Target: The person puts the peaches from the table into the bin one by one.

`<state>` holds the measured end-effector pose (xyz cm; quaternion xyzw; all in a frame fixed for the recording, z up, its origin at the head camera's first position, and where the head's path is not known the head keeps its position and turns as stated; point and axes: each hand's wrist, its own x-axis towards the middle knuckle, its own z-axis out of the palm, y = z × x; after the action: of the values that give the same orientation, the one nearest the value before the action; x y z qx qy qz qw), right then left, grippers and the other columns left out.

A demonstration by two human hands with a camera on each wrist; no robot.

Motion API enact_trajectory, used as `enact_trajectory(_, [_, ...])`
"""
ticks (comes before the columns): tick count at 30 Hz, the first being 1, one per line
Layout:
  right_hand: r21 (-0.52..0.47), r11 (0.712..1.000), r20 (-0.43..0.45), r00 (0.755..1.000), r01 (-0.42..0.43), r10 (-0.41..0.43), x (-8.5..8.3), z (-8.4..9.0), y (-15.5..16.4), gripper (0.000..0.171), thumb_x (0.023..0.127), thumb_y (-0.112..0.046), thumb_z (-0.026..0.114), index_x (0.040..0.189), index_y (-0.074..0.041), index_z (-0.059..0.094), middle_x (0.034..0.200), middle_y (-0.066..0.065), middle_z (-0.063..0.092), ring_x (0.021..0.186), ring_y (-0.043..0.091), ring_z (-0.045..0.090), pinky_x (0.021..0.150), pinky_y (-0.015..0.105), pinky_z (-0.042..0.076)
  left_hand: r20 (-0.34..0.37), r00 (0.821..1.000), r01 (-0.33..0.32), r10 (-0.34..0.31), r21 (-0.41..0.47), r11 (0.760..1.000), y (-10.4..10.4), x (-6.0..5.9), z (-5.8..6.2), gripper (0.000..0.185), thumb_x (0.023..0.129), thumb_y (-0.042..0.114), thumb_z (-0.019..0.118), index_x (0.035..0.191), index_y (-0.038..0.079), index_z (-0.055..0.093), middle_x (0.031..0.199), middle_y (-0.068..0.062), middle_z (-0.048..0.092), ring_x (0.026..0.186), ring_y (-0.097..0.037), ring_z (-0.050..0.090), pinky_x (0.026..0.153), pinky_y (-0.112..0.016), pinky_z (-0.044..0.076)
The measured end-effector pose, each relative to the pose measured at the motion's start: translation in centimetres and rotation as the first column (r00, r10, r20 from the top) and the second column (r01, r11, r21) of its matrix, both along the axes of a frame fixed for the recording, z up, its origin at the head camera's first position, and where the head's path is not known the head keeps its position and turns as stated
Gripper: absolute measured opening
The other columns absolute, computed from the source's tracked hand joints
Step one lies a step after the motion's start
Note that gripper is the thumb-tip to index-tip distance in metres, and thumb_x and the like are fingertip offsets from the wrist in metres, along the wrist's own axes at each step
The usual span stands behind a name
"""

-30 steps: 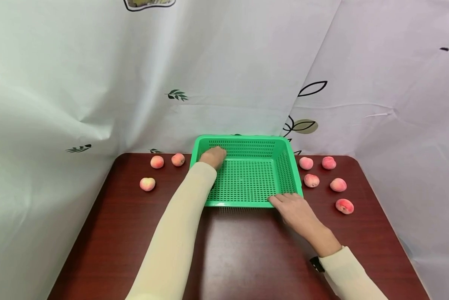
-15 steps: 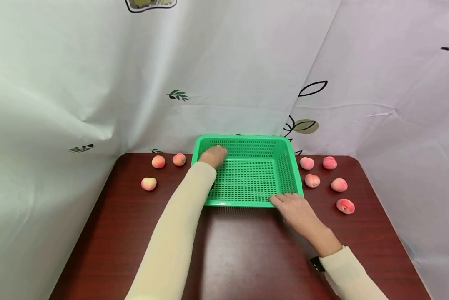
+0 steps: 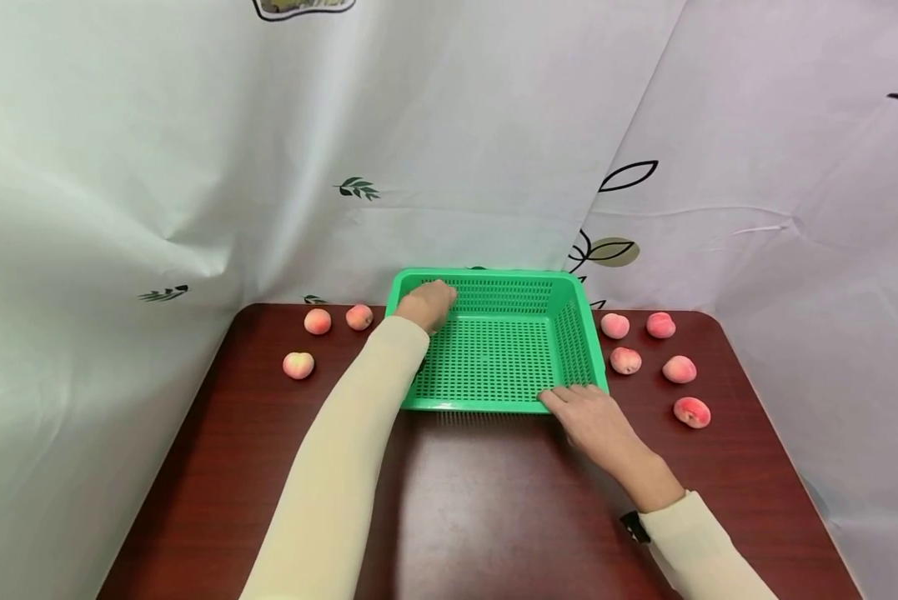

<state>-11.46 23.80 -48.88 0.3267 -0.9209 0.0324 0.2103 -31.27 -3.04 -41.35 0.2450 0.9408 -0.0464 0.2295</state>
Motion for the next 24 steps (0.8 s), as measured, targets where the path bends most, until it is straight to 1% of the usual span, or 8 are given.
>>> enact_trajectory(2, [0.000, 1.000, 0.002, 1.000, 0.002, -0.002, 0.0, 0.0, 0.0, 0.018, 0.087, 0.003, 0.060, 0.094, -0.013, 0.056, 0.075, 0.000, 0.058, 0.066, 0.024, 0.058, 0.060, 0.036, 0.041, 0.035, 0.999, -0.030, 0.029, 0.026, 0.999, 0.0, -0.1, 0.8, 0.052, 0.096, -0.005, 0.061, 0.145, 0.009, 0.051, 0.145, -0.014, 0.054, 0.097, -0.021, 0.053, 0.068, -0.032, 0.036])
enact_trajectory(6, [0.000, 1.000, 0.009, 1.000, 0.009, -0.009, 0.0, 0.1, -0.1, 0.018, 0.086, 0.003, 0.060, 0.094, -0.013, 0.056, 0.075, 0.000, 0.057, 0.066, 0.024, 0.057, 0.060, 0.036, 0.041, 0.091, 0.993, -0.079, 0.075, 0.048, 0.996, 0.0, -0.4, 2.1, 0.043, 0.098, -0.003, 0.057, 0.139, 0.009, 0.052, 0.129, -0.013, 0.057, 0.079, -0.018, 0.043, 0.064, -0.031, 0.033])
enact_trajectory(9, [0.001, 1.000, 0.010, 1.000, 0.009, -0.009, 0.0, 0.0, -0.2, 0.018, 0.086, 0.003, 0.061, 0.093, -0.013, 0.055, 0.075, 0.000, 0.057, 0.065, 0.024, 0.057, 0.059, 0.036, 0.041, 0.088, 0.993, -0.078, 0.073, 0.051, 0.996, -0.2, -0.4, 2.5, 0.040, 0.099, 0.001, 0.057, 0.139, 0.008, 0.054, 0.126, -0.012, 0.056, 0.075, -0.018, 0.047, 0.065, -0.031, 0.037])
enact_trajectory(12, [0.001, 1.000, 0.009, 1.000, 0.004, -0.004, 0.0, 0.0, -0.2, 0.019, 0.086, 0.004, 0.061, 0.093, -0.013, 0.056, 0.075, 0.000, 0.057, 0.065, 0.024, 0.057, 0.059, 0.035, 0.040, 0.052, 0.997, -0.068, 0.065, 0.073, 0.995, -0.7, -0.3, 2.6, 0.041, 0.101, 0.009, 0.062, 0.140, 0.009, 0.053, 0.133, -0.012, 0.057, 0.087, -0.021, 0.058, 0.072, -0.032, 0.045])
enact_trajectory(14, [0.004, 1.000, 0.010, 1.000, 0.001, -0.001, 0.0, 0.0, -0.2, 0.020, 0.086, 0.004, 0.060, 0.094, -0.013, 0.056, 0.075, 0.000, 0.057, 0.065, 0.024, 0.057, 0.059, 0.035, 0.040, 0.014, 0.998, -0.060, 0.059, 0.094, 0.994, -1.1, -0.2, 2.5, 0.048, 0.101, 0.017, 0.065, 0.146, 0.010, 0.051, 0.141, -0.014, 0.056, 0.107, -0.024, 0.063, 0.084, -0.034, 0.050])
enact_trajectory(16, [0.006, 1.000, 0.011, 1.000, 0.001, -0.001, 0.0, 0.1, -0.2, 0.021, 0.085, 0.005, 0.061, 0.094, -0.013, 0.056, 0.075, 0.000, 0.057, 0.065, 0.023, 0.057, 0.059, 0.034, 0.040, -0.035, 0.998, -0.042, 0.046, 0.111, 0.993, -1.5, -0.1, 2.6, 0.055, 0.101, 0.026, 0.067, 0.150, 0.011, 0.048, 0.147, -0.015, 0.053, 0.125, -0.028, 0.059, 0.097, -0.038, 0.051])
enact_trajectory(18, [0.005, 1.000, 0.013, 1.000, 0.003, -0.003, 0.1, 0.1, -0.1, 0.022, 0.085, 0.005, 0.061, 0.095, -0.013, 0.056, 0.075, 0.000, 0.058, 0.064, 0.022, 0.057, 0.059, 0.035, 0.040, -0.078, 0.996, -0.022, 0.032, 0.129, 0.991, -1.8, 0.0, 2.7, 0.063, 0.100, 0.031, 0.069, 0.154, 0.012, 0.045, 0.153, -0.016, 0.048, 0.137, -0.031, 0.052, 0.106, -0.042, 0.049])
enact_trajectory(24, [0.013, 1.000, 0.025, 1.000, 0.004, -0.004, 0.0, 0.3, 0.0, 0.019, 0.087, 0.003, 0.062, 0.097, -0.013, 0.057, 0.077, 0.000, 0.059, 0.064, 0.022, 0.057, 0.059, 0.035, 0.041, -0.145, 0.989, -0.008, 0.038, 0.207, 0.978, -3.0, 1.1, 3.8, 0.067, 0.097, 0.038, 0.071, 0.155, 0.015, 0.046, 0.157, -0.016, 0.044, 0.145, -0.034, 0.044, 0.114, -0.050, 0.042])
